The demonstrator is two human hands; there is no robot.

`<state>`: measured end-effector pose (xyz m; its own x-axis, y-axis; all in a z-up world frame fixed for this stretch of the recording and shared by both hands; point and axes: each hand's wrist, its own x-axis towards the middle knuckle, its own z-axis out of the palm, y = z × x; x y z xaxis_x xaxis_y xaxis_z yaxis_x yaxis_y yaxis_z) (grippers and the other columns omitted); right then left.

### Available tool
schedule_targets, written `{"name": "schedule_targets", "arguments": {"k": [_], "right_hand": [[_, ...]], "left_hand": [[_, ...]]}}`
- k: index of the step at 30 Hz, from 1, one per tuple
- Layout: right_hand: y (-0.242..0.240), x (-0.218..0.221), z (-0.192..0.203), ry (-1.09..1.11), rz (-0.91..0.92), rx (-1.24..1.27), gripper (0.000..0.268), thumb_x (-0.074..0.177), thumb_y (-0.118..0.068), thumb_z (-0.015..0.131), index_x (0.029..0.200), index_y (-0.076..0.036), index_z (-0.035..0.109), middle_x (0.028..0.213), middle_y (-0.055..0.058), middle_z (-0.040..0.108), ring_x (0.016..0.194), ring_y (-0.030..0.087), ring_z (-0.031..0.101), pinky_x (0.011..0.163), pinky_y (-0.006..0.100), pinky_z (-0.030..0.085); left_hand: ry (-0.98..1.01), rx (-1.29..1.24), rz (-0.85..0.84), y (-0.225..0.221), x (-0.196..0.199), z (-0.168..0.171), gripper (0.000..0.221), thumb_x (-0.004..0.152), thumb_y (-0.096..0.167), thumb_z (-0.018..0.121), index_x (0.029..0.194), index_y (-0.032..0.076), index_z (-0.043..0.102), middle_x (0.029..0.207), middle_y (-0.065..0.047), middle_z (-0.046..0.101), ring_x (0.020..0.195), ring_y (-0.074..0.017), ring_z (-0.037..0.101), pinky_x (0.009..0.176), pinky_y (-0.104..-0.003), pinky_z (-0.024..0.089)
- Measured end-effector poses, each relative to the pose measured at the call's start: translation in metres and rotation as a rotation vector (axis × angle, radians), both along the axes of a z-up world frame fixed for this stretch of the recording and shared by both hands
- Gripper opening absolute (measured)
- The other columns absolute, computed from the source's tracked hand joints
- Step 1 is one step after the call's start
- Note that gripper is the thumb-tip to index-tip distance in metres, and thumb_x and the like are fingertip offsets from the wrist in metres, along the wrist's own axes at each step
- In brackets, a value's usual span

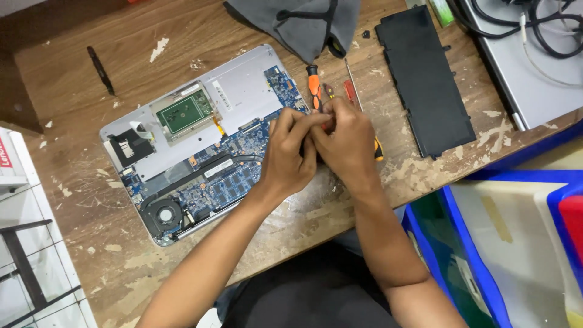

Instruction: Securing a storage drive or internal component inside a laptop using a screwdriver and screws.

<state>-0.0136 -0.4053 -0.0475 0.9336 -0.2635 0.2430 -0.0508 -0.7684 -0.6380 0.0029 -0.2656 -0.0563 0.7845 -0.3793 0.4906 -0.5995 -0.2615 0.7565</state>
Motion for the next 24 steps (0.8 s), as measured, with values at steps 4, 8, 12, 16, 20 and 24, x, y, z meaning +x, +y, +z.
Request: {"name": "schedule_targets", "arguments": {"k": [4, 8, 12, 16, 20, 24], "right_hand": [[0.016, 0.001, 0.021, -0.1, 0.111, 0.073, 0.012, 0.086, -0.017, 0.068, 0.089, -0.007, 0.062, 0.055, 0.015, 0.054, 0.063, 0.039, 0.068, 0.055, 0.046, 0.052], [0.041, 0.005, 0.042, -0.111, 0.271, 0.142, 0.004, 0.089, -0.013, 0.069, 0.093, -0.012, 0.067, 0.048, 0.009, 0.049, 0.053, 0.029, 0.062, 0.052, 0.038, 0.05], [0.08, 0.013, 0.046, -0.141, 0.473, 0.197, 0.008, 0.091, -0.006, 0.069, 0.096, -0.012, 0.067, 0.046, 0.006, 0.052, 0.046, 0.026, 0.059, 0.051, 0.033, 0.051], [0.123, 0.014, 0.06, -0.121, 0.615, 0.25, 0.017, 0.092, -0.007, 0.069, 0.108, -0.011, 0.065, 0.058, 0.007, 0.063, 0.052, 0.027, 0.066, 0.052, 0.036, 0.053], [0.154, 0.017, 0.06, -0.065, 0.725, 0.264, 0.028, 0.094, -0.007, 0.066, 0.121, -0.007, 0.058, 0.062, 0.01, 0.064, 0.052, 0.03, 0.067, 0.05, 0.039, 0.053], [0.166, 0.022, 0.045, -0.088, 0.739, 0.297, 0.03, 0.092, -0.007, 0.072, 0.12, -0.007, 0.061, 0.066, 0.008, 0.066, 0.052, 0.025, 0.064, 0.051, 0.035, 0.052]], "left_hand": [[0.013, -0.073, -0.007, 0.013, -0.002, 0.007, 0.047, 0.091, -0.008, 0.049, 0.129, 0.016, 0.061, 0.098, -0.002, 0.047, 0.093, -0.0317, 0.056, 0.085, -0.037, 0.041], [-0.02, -0.088, 0.01, 0.045, -0.005, 0.016, 0.051, 0.089, -0.007, 0.053, 0.133, 0.016, 0.06, 0.099, -0.005, 0.046, 0.092, -0.0336, 0.056, 0.089, -0.039, 0.044], [-0.051, -0.084, 0.076, 0.091, -0.005, 0.02, 0.047, 0.089, -0.002, 0.047, 0.132, 0.013, 0.061, 0.098, -0.008, 0.048, 0.091, -0.0346, 0.056, 0.091, -0.042, 0.045], [-0.046, -0.073, 0.146, 0.136, -0.003, 0.026, 0.038, 0.099, 0.005, 0.037, 0.127, 0.009, 0.064, 0.093, -0.011, 0.05, 0.087, -0.0366, 0.056, 0.089, -0.043, 0.046], [-0.003, -0.158, 0.195, 0.167, -0.005, 0.023, 0.038, 0.099, 0.009, 0.035, 0.12, 0.007, 0.066, 0.091, -0.01, 0.054, 0.082, -0.031, 0.058, 0.083, -0.042, 0.05], [-0.026, -0.2, 0.241, 0.186, -0.007, 0.015, 0.041, 0.103, 0.026, 0.034, 0.117, 0.008, 0.069, 0.092, -0.009, 0.057, 0.082, -0.0272, 0.061, 0.079, -0.039, 0.053]]}}
